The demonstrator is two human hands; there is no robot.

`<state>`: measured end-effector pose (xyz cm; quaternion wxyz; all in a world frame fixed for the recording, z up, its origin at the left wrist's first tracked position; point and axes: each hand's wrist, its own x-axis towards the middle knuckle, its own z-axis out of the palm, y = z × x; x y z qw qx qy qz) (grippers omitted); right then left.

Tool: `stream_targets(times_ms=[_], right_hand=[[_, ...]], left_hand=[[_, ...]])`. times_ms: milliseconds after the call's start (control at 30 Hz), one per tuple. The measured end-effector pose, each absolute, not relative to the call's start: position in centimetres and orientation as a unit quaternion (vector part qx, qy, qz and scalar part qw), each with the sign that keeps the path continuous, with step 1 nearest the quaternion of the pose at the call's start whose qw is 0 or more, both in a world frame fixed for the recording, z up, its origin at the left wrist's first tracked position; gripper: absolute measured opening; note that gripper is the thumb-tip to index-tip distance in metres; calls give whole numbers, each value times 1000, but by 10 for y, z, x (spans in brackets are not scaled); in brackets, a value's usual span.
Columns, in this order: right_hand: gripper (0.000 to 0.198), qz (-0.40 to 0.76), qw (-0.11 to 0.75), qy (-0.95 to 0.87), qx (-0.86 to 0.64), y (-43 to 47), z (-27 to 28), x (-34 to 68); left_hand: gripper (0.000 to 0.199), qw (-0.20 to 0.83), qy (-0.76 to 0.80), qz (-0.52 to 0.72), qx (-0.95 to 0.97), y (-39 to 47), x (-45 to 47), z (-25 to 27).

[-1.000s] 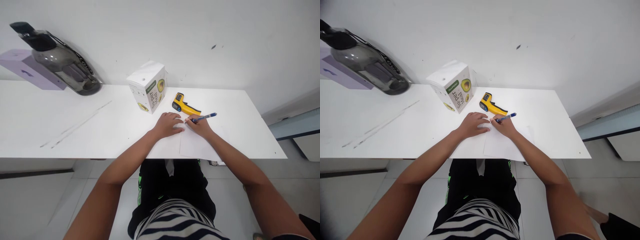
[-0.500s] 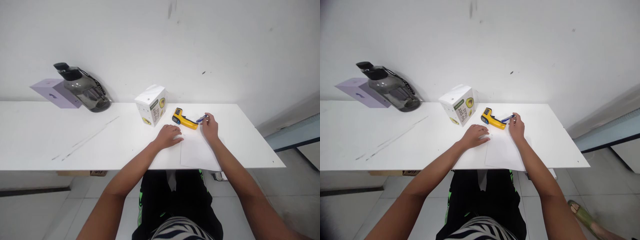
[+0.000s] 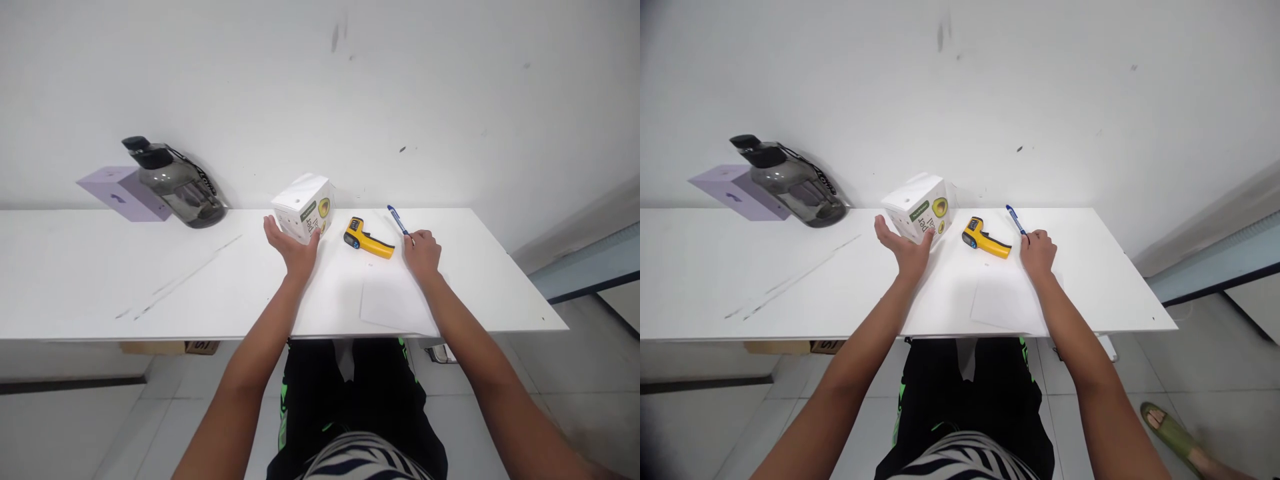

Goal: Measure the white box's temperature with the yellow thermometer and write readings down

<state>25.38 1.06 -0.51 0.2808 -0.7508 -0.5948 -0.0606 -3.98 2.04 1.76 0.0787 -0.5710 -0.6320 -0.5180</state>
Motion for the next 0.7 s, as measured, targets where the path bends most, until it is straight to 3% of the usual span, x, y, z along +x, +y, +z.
stream_targets(times_ms=[467, 600, 700], right_hand=[[36, -53, 269, -599, -752, 13, -8, 255], [34, -54, 277, -602, -747, 14, -10, 255], [31, -52, 307, -599, -737, 14, -10, 254]], left_hand=[[109, -80, -644, -544, -532, 30, -40, 12], [108, -51, -636, -549, -539, 32, -43, 11], [98, 57, -592, -572, -564, 27, -41, 8]])
